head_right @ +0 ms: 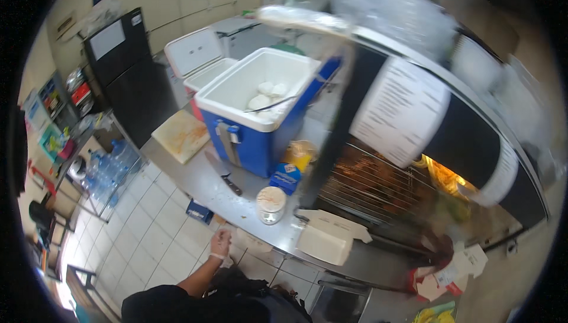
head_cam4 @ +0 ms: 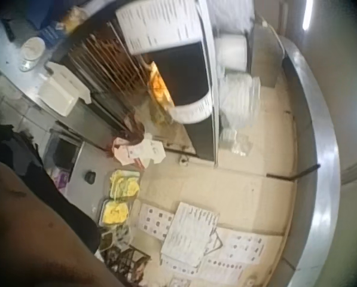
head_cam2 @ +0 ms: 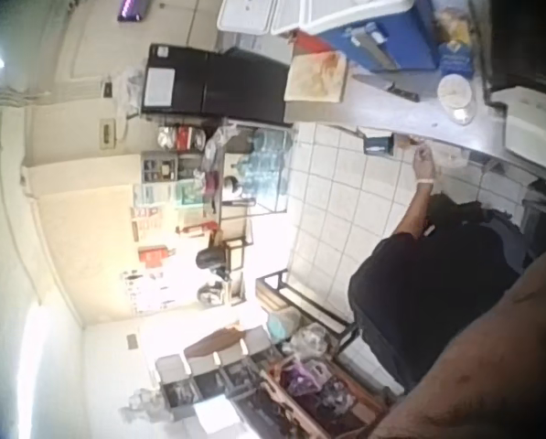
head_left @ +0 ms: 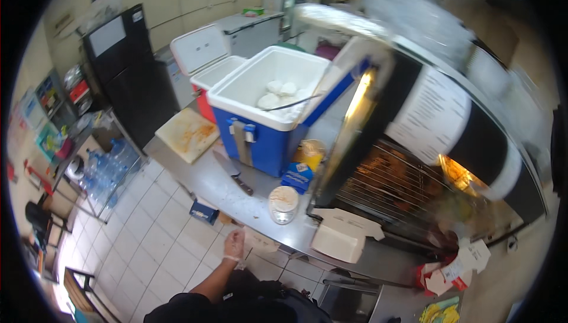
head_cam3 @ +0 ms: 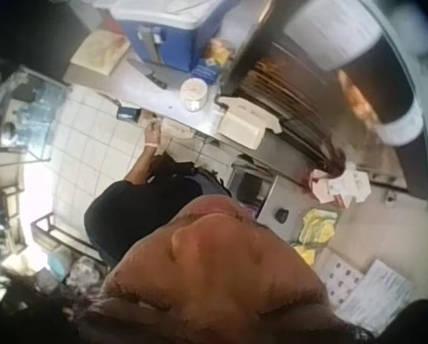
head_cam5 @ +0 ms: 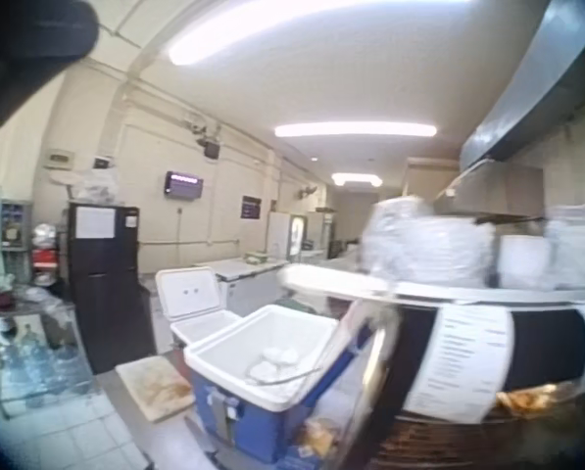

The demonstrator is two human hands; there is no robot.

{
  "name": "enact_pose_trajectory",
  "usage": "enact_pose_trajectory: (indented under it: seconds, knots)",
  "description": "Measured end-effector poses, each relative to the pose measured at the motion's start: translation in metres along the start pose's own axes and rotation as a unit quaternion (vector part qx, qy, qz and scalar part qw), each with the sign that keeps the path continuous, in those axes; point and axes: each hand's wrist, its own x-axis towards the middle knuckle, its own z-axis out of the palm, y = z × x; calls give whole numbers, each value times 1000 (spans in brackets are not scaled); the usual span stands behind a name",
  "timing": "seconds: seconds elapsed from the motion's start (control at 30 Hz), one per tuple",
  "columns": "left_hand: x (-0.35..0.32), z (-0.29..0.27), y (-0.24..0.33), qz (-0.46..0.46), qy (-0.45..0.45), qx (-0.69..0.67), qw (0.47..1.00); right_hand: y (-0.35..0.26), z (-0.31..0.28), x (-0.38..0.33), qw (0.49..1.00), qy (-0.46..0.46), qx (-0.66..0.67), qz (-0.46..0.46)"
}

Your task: The person prepares takeout meals by cutting and placing fried chicken into food boxes with rice, scooping scrambled eggs into the boxes, and adding packaged sides and sauces. The person then checks order receipts and prepares additional food boxes with rice and chicken from a display warmer.

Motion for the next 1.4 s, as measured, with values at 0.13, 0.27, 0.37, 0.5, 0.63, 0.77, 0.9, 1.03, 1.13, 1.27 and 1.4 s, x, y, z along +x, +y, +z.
enact_pose_trajectory:
  seconds: [0.13, 0.27, 0.37, 0.5, 0.63, 0.77, 0.9, 1.03, 1.13, 1.27, 1.4]
  knots:
    - [66, -64, 40, -60, 150, -108, 981, -41, 17, 19, 999, -16, -33, -16]
    - [195, -131, 96, 53, 217, -163, 961, -93, 51, 33, 997, -37, -61, -19]
    - [304, -149, 140, 133, 156, -158, 966, -130, 74, 31, 997, -31, -69, 17]
    - [432, -156, 242, 240, 32, -190, 952, -176, 96, 2, 995, -18, -62, 82]
    - [575, -142, 296, 268, -116, -41, 955, -211, 129, -24, 991, -23, -31, 127]
    - [670, -83, 284, 328, -222, 227, 890, -232, 173, -55, 990, -12, 52, 133]
    - [709, -61, 193, 295, -397, 470, 731, -358, 227, -53, 994, 37, 20, 97]
    - [706, -39, 195, 315, -461, 561, 612, -375, 252, -62, 990, 36, 81, 107]
    - [702, -48, 209, 348, -375, 406, 757, -371, 251, -57, 998, 9, -10, 67]
    - [662, -85, 259, 360, -252, 137, 888, -362, 229, -51, 995, 53, -45, 76]
    - [571, -181, 265, 230, -172, -194, 938, -344, 223, -57, 991, 131, 19, 37]
